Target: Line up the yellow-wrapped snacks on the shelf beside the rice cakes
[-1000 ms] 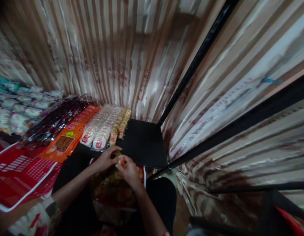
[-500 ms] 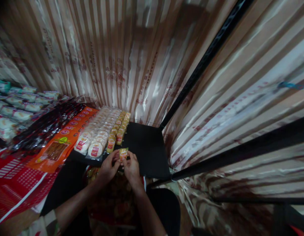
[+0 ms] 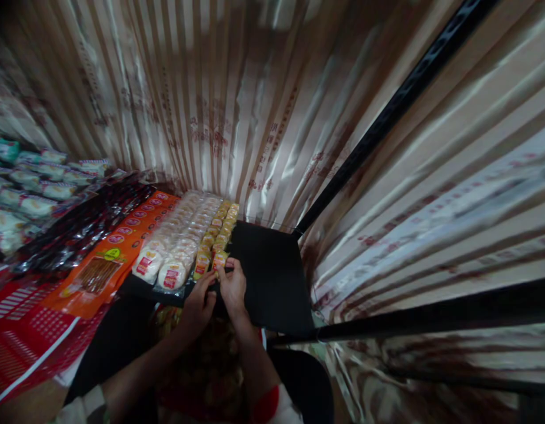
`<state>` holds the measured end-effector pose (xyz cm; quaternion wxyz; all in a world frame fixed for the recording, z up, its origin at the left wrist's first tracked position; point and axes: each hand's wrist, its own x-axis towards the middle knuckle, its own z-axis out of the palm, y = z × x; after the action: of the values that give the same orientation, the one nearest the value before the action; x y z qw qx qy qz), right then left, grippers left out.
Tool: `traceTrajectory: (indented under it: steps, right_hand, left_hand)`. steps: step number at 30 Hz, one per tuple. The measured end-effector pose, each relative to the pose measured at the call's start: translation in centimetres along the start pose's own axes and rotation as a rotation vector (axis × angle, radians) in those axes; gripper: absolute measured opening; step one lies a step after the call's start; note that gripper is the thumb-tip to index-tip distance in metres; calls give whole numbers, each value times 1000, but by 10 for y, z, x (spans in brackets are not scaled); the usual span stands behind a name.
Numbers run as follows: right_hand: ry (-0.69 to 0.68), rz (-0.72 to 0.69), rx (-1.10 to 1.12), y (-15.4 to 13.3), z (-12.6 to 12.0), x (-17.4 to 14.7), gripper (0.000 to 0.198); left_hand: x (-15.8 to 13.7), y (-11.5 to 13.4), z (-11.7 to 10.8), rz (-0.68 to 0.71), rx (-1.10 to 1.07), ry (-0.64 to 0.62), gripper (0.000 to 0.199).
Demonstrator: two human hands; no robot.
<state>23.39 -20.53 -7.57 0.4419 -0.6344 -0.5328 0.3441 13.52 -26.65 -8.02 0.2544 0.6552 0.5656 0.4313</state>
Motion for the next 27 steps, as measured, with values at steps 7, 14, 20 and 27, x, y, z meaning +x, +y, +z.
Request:
traceTrajectory:
  steps: [7, 14, 20, 27]
  right_hand:
    - [3, -45, -148, -2, 9, 3, 33]
    - [-75, -10, -4, 10, 15, 7, 32]
    - [28, -21, 122, 8, 6, -16, 40]
    - [17, 19, 32, 25, -36, -101, 33]
  left_hand:
    - [3, -2, -2, -77, -29, -37, 47]
    - [1, -7, 0, -60, -33, -36, 45]
    - [-18, 0, -10, -10, 24, -42, 37]
    - [-97, -5, 1, -89, 51, -523, 35]
